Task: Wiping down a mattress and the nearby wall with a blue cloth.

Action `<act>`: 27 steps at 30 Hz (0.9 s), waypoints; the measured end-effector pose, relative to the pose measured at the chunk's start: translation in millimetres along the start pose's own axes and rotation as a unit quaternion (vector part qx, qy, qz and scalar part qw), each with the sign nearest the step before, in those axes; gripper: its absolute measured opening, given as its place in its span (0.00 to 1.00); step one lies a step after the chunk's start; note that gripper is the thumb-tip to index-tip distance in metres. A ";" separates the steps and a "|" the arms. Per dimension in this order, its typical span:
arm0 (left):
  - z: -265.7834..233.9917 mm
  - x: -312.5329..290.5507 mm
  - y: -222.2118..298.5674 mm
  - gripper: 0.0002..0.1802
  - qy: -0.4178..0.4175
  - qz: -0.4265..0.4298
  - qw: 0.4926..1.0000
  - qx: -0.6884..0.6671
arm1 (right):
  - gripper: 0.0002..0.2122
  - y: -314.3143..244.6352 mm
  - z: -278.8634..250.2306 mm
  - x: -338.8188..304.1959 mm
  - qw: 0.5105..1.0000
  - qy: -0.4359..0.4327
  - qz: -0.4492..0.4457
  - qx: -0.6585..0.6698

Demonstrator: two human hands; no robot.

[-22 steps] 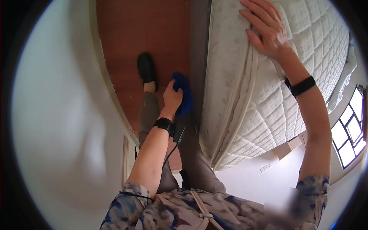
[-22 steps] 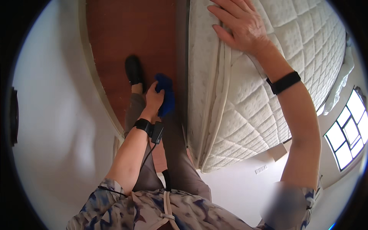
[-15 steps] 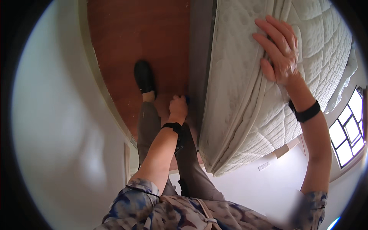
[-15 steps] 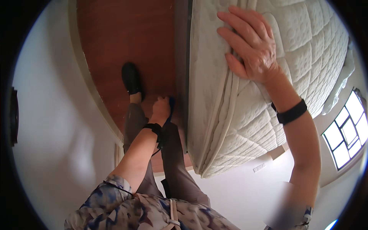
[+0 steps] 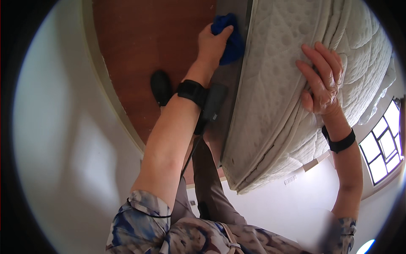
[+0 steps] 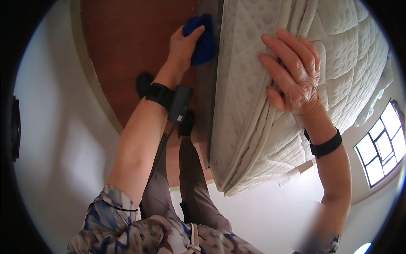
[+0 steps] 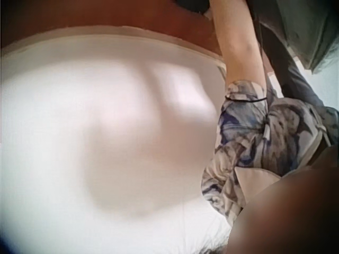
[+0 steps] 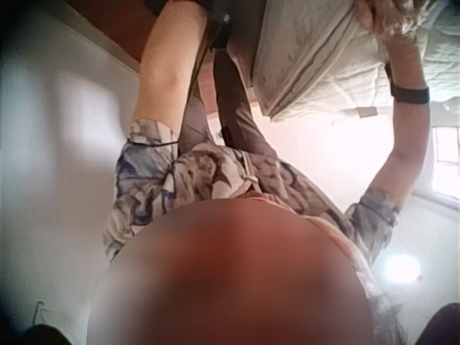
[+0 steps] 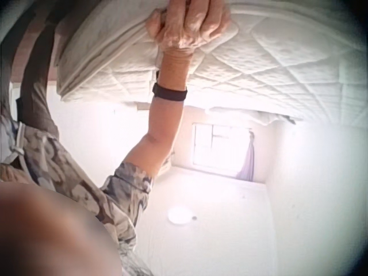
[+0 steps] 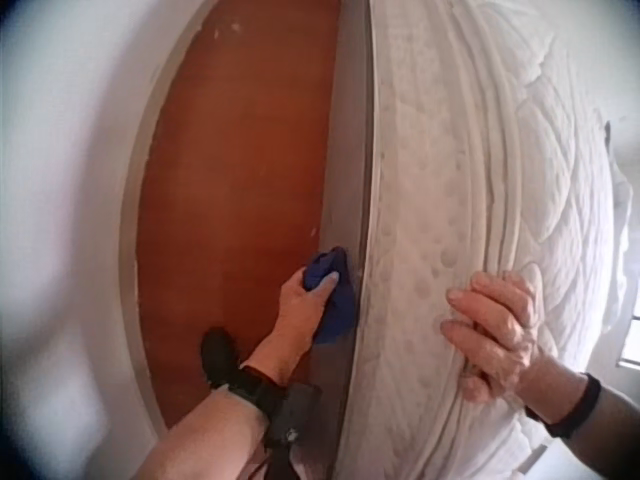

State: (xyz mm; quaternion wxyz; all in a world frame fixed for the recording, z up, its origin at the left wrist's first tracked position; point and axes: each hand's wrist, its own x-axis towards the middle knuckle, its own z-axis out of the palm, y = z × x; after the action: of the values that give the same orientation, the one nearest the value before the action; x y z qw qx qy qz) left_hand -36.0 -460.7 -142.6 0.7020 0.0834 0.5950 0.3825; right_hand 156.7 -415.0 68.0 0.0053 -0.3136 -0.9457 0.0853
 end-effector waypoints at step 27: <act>-38.0 -6.5 -106.4 0.20 -0.190 -0.172 0.792 0.554 | 0.19 3.1 5.0 -8.7 0.998 0.044 0.004 0.035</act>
State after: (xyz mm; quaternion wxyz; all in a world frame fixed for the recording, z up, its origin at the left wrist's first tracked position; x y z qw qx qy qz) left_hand -23.6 -551.4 -209.0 0.6883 0.4256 0.5643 -0.1630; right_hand 165.2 -418.5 63.0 0.0571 -0.3202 -0.9398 0.1046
